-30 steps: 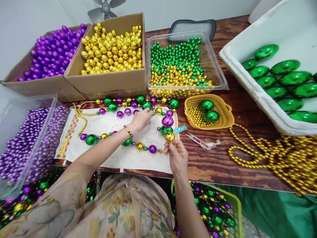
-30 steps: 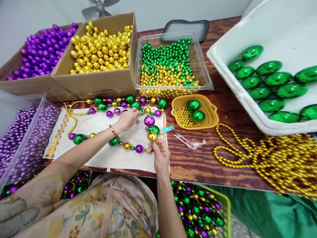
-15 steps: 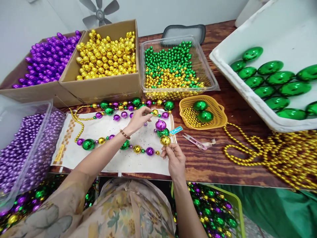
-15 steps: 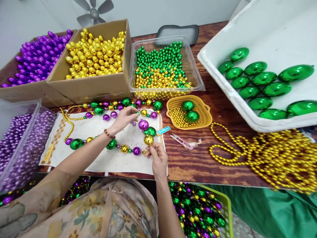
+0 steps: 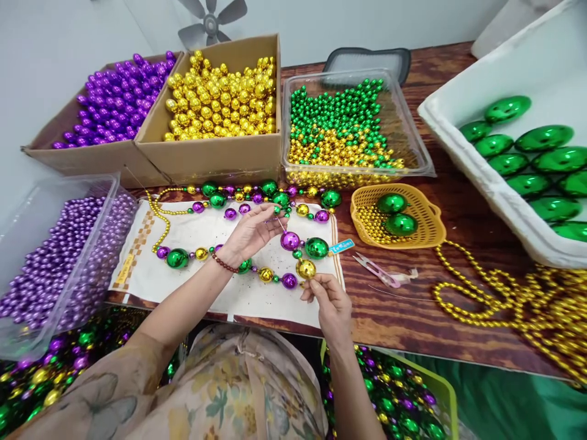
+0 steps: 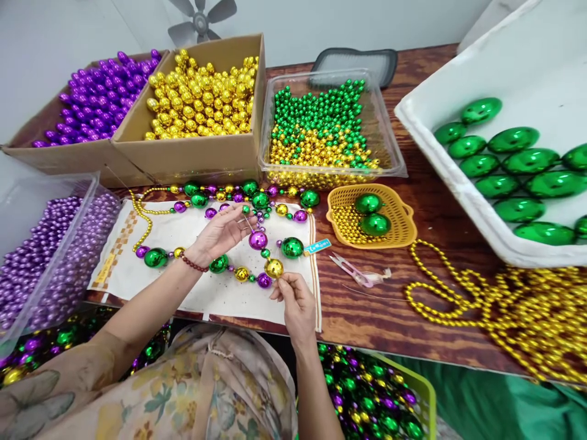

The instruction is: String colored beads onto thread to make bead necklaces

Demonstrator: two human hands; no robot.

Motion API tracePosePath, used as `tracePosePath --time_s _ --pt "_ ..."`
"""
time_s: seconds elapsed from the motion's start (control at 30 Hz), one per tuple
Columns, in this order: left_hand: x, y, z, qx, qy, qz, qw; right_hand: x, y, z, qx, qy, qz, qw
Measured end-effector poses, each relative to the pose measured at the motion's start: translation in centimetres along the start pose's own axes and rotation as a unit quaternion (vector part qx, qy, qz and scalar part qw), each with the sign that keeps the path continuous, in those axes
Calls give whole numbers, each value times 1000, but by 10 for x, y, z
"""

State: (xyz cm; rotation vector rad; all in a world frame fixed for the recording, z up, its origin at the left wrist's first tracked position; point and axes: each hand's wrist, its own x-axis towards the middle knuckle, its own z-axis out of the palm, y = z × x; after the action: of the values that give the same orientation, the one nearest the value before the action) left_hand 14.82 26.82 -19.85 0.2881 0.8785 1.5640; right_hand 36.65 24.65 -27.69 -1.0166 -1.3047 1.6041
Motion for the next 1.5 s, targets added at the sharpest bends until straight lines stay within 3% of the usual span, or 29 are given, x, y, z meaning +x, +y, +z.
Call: tracePosePath --time_s 0.97,1.07,1.13,1.17,1.2,1.23,1.33,1.4,1.43,1.5 --pt "3 -8 2 44 18 -4 999 -2 13 -3 22 8 -1 1000" --pt "5 -9 -3 80 14 7 997 -2 14 -3 21 7 1 1000" --pt "11 -9 -10 173 18 50 984 -2 15 -4 22 7 3 1000" --pt "16 -9 -13 258 22 90 962 -2 15 -4 24 9 4 1000" --pt "22 -10 -17 366 22 135 921 -1 15 -5 28 14 6 1000" --pt "28 -11 -20 485 17 179 856 -1 15 -5 31 19 7 999" --pt "48 -18 -25 776 -38 236 584 -1 14 -7 38 34 11 999" --pt "58 -26 -27 865 -81 229 438 -1 14 -8 39 38 14 998" --pt "62 -29 -26 888 -94 227 389 -1 14 -9 40 39 15 998" --pt "69 -30 -22 905 -100 234 341 -2 17 -13 41 42 15 998"
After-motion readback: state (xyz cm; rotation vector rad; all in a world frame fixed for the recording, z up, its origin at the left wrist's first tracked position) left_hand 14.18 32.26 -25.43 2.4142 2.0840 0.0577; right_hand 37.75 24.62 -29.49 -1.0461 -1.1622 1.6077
